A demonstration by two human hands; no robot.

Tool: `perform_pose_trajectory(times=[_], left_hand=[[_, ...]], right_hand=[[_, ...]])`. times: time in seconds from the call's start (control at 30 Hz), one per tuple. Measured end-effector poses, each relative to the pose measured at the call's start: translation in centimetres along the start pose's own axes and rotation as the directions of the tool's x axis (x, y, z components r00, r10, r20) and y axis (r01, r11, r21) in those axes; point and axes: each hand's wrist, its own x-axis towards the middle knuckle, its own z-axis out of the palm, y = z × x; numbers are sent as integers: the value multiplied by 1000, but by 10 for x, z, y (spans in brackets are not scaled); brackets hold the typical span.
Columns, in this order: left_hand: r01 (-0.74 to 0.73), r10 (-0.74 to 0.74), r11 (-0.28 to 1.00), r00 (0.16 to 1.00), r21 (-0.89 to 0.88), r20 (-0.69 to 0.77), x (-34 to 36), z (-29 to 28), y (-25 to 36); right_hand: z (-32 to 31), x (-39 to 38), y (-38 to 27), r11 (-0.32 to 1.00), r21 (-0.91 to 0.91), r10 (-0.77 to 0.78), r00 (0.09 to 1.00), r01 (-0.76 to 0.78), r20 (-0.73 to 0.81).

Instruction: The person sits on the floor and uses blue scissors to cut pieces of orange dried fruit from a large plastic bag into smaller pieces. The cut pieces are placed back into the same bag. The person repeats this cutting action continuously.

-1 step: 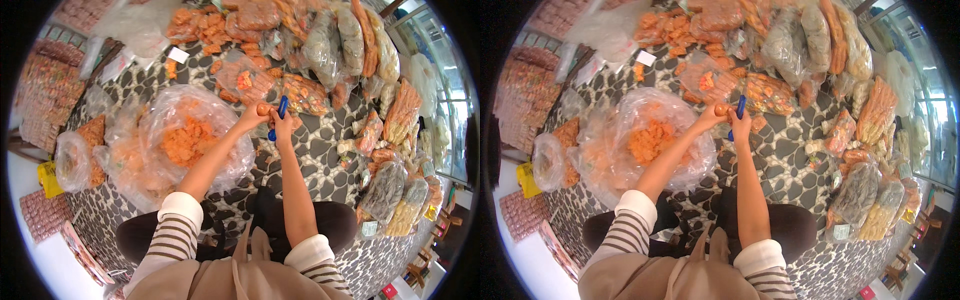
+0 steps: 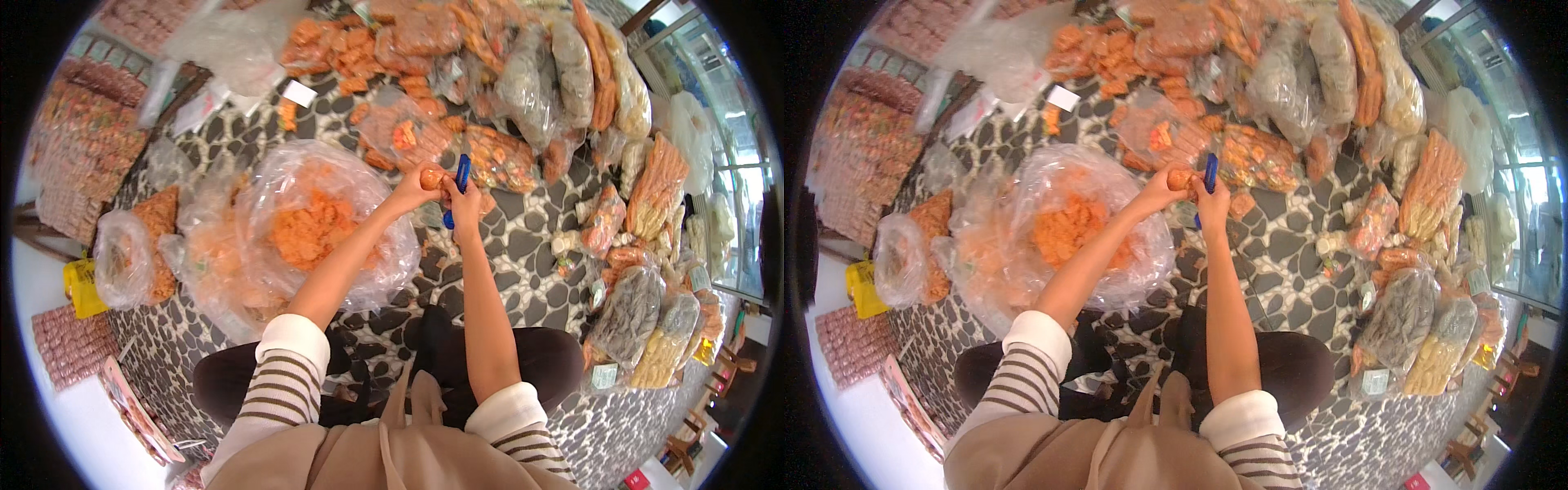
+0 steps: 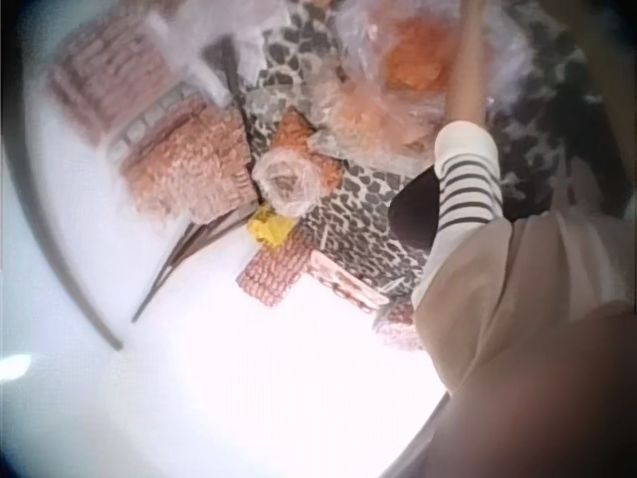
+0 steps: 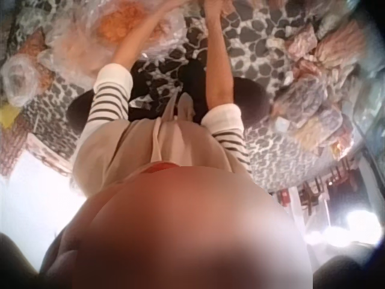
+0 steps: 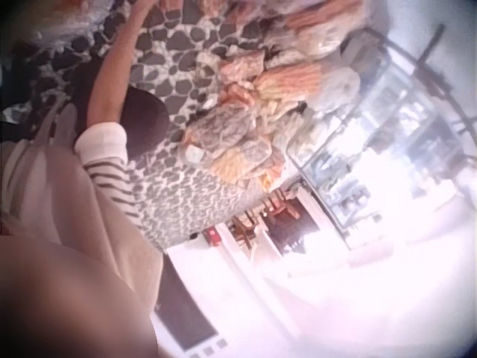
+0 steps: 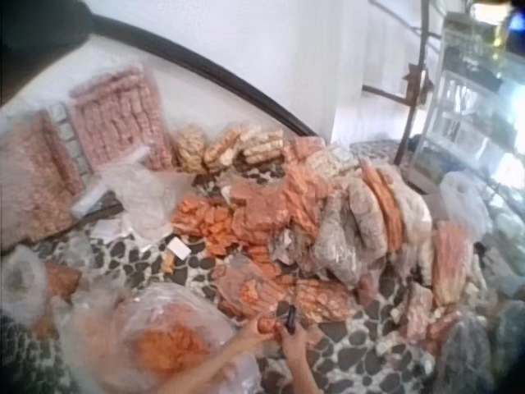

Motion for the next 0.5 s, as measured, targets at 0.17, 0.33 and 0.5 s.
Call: perform_pose_trajectory(times=[0.17,0.33,0.5], left_hand=[[9,-11,1000,995,-26,-100,-40,-45,96],[-181,202,979,922,94,-330,-99,-90,166],[-291,534,830,660,475,-529,-152,-112,201]], right_hand=[[43,-33,-86,918,-252,-244,937,306,249],[81,-101,-169,740,-457,-313,854,493,415],[112,-183,-206,88,-693,-461,646,715,608]])
